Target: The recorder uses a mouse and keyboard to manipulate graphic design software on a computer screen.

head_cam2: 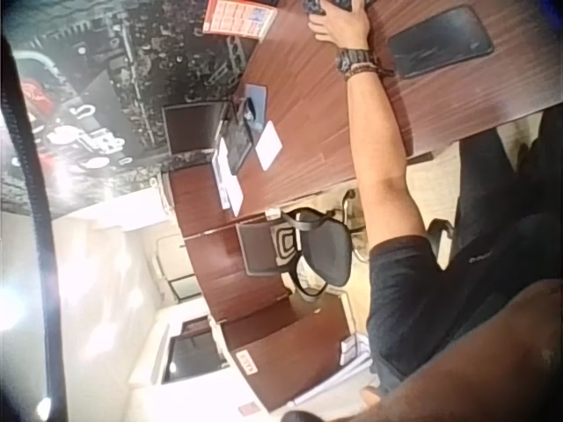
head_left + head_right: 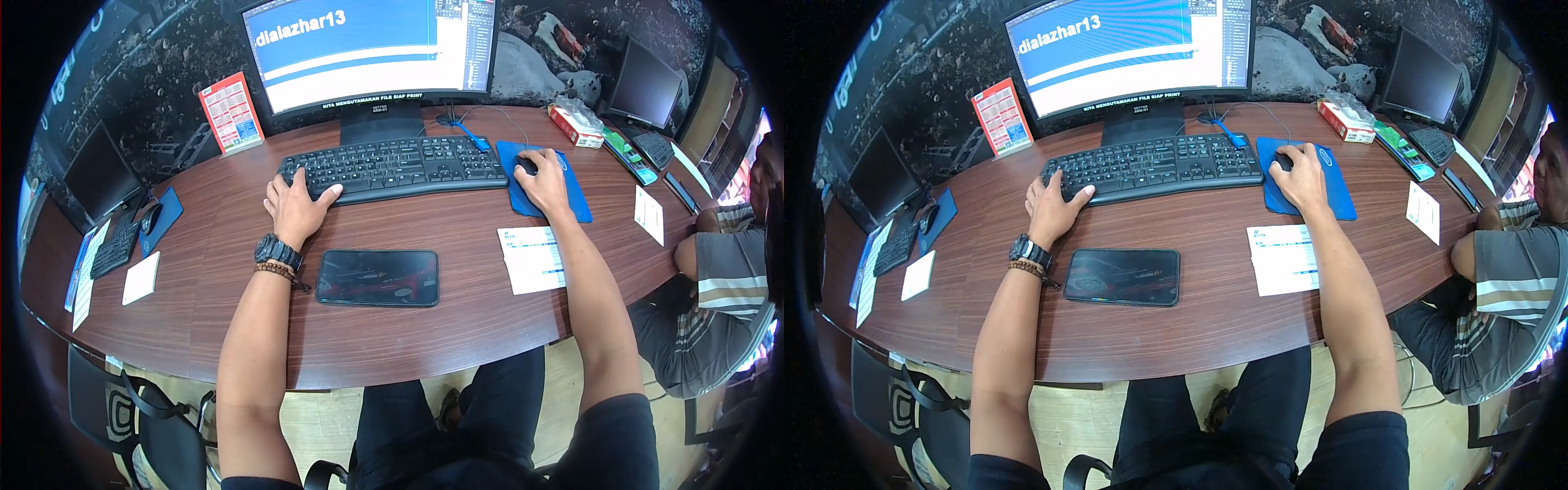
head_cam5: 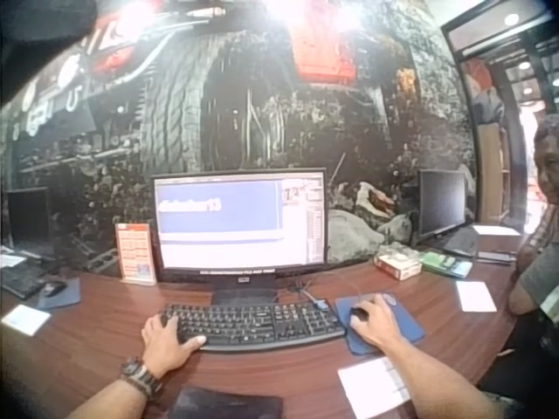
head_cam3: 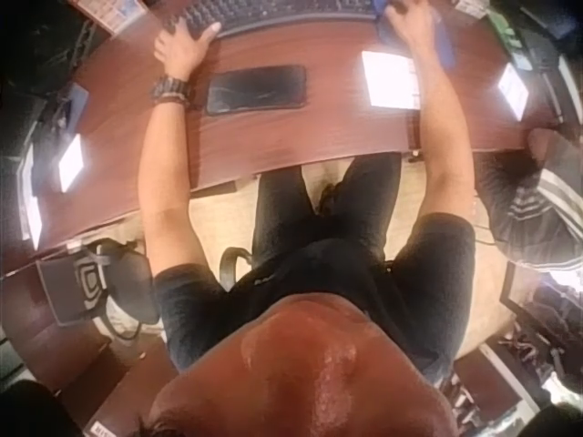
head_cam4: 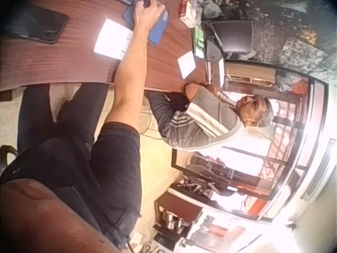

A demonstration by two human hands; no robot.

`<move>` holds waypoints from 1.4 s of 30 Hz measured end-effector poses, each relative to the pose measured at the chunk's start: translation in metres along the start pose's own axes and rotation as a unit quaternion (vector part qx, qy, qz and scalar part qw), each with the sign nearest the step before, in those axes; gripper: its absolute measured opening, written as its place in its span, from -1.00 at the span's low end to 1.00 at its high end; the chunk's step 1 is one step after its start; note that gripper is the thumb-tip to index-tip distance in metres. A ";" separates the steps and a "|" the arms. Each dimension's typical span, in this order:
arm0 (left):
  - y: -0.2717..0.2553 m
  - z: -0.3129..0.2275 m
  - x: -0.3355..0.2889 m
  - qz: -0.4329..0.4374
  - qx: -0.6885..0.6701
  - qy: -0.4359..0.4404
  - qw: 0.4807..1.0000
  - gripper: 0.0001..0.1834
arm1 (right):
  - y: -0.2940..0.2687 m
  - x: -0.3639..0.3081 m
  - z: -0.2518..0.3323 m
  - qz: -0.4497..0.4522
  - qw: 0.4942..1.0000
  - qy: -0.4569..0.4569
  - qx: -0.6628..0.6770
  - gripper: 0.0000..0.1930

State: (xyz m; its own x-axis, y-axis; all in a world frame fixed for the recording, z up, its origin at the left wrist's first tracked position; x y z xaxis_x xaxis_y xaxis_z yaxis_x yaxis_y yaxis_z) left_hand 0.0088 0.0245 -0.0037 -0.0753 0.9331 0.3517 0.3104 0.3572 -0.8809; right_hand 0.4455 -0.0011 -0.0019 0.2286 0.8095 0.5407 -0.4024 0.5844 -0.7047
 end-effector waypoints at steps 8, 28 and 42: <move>0.000 0.001 -0.001 -0.001 -0.002 0.003 1.000 -0.01 | 0.000 0.000 0.000 -0.002 1.000 0.000 0.004 -0.59; -0.007 -0.004 -0.004 -0.019 0.033 0.010 0.999 -0.06 | 0.034 0.001 0.121 0.086 0.949 -0.303 0.027 -0.74; -0.006 -0.006 -0.003 -0.038 -0.014 0.020 0.999 -0.17 | 0.094 0.027 0.162 0.128 0.958 -0.253 -0.030 -0.64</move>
State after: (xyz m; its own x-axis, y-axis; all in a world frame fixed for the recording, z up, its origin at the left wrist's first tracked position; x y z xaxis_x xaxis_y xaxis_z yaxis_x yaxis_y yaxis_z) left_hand 0.0129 0.0195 0.0026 -0.0621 0.9009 0.4296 0.3310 0.4246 -0.8427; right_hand 0.2707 0.0664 0.0211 -0.3366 0.8044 0.4895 -0.3319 0.3851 -0.8611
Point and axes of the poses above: each hand's wrist, its own x-axis towards the middle knuckle, its own y-axis out of the palm, z = x × y, the point moved 3 cm from there along x, towards the middle knuckle, and after that the axes turned 2 degrees about z, right-handed, at the moved point
